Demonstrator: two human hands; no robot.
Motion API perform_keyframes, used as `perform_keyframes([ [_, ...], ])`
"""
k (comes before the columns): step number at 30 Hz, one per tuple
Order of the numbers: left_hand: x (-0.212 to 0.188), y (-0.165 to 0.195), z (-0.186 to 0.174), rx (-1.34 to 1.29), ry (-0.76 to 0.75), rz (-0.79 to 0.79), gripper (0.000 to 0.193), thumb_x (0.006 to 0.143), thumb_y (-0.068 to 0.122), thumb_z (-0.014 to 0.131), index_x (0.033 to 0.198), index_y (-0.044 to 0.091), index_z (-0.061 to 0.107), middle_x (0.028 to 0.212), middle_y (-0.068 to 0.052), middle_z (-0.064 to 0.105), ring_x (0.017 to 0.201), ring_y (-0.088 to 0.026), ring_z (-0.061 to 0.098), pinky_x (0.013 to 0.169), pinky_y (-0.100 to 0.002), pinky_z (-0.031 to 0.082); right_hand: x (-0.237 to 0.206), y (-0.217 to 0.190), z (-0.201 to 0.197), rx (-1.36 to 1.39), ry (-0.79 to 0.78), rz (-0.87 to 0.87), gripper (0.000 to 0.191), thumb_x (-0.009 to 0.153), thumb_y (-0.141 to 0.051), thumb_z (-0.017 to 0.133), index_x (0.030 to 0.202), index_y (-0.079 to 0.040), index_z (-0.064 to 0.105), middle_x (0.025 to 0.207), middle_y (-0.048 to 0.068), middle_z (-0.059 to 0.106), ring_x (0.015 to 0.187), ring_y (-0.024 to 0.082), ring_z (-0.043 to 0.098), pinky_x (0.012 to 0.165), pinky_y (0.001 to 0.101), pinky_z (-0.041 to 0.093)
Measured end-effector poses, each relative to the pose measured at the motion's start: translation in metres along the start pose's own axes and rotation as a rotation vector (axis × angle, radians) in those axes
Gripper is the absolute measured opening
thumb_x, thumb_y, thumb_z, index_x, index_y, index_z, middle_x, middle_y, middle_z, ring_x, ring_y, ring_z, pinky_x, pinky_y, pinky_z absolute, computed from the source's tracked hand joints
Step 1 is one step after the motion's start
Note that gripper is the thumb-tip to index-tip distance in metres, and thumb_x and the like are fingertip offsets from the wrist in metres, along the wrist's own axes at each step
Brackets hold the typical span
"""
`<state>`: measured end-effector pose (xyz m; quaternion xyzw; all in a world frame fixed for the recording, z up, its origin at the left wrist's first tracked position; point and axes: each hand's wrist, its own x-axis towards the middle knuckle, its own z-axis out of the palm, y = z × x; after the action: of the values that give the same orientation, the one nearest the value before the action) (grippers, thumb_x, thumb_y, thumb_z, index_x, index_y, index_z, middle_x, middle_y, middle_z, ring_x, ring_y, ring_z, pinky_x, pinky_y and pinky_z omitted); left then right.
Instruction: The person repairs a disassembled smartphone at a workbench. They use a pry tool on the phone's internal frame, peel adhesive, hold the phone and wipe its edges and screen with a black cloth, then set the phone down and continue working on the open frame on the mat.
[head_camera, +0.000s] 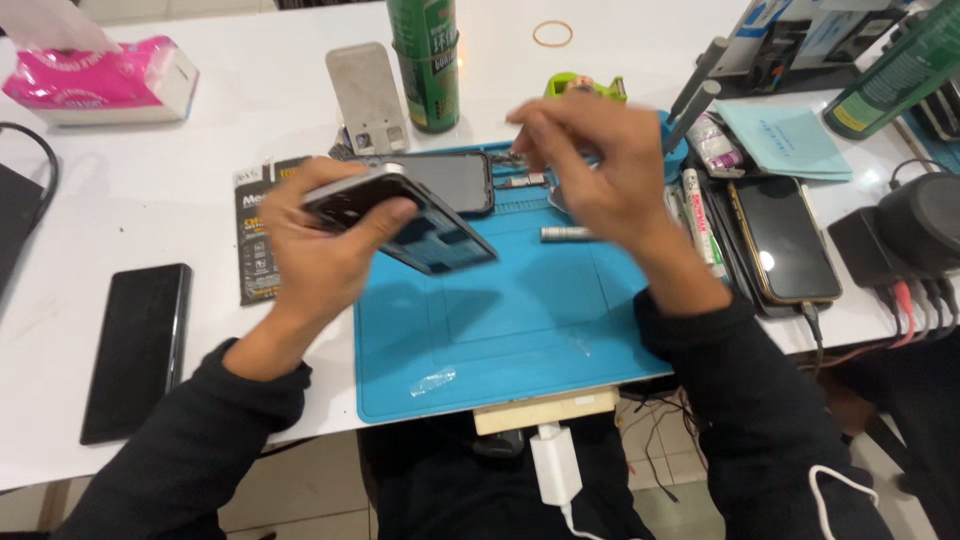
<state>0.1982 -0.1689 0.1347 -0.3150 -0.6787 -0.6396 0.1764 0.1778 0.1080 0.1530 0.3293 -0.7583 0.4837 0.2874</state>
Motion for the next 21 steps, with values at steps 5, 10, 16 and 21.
perform_keyframes([
  [5,0.01,0.01,-0.009,0.334,-0.191,0.582,0.02,0.094,0.002,0.081,0.104,0.0,0.064,0.111,-0.016,0.073,0.104,-0.028,0.074,0.089,-0.035,0.062,-0.006,0.044,0.009,-0.475,-0.485,0.111,0.02,0.101,-0.015,0.068,0.09,0.0,0.073,0.079,0.014,0.069,0.071,0.031,0.067,0.068,0.0428,0.053],
  [10,0.009,0.008,-0.009,0.684,-0.431,0.953,0.021,0.089,0.002,0.079,0.088,0.006,0.059,0.114,-0.01,0.073,0.105,-0.029,0.07,0.092,-0.044,0.061,-0.031,0.041,0.027,-0.654,-0.703,-0.024,0.021,0.082,-0.012,0.07,0.097,0.002,0.073,0.092,0.021,0.067,0.091,0.041,0.064,0.074,0.0461,0.054],
  [16,0.01,-0.01,0.003,0.765,-0.454,1.044,0.023,0.089,0.003,0.079,0.086,0.012,0.059,0.111,-0.005,0.071,0.104,-0.026,0.067,0.093,-0.043,0.058,-0.012,0.017,0.018,-0.12,-0.637,0.24,0.022,0.09,-0.015,0.069,0.104,0.0,0.076,0.092,0.014,0.072,0.084,0.027,0.068,0.074,0.0383,0.055],
  [21,0.014,-0.015,0.01,0.796,-0.434,1.04,0.022,0.087,0.003,0.079,0.086,0.014,0.06,0.109,-0.004,0.07,0.103,-0.025,0.067,0.093,-0.043,0.058,-0.008,0.007,0.015,0.293,-0.692,0.591,0.019,0.093,-0.019,0.068,0.095,-0.003,0.078,0.077,0.002,0.074,0.068,0.009,0.066,0.06,0.0251,0.052],
])
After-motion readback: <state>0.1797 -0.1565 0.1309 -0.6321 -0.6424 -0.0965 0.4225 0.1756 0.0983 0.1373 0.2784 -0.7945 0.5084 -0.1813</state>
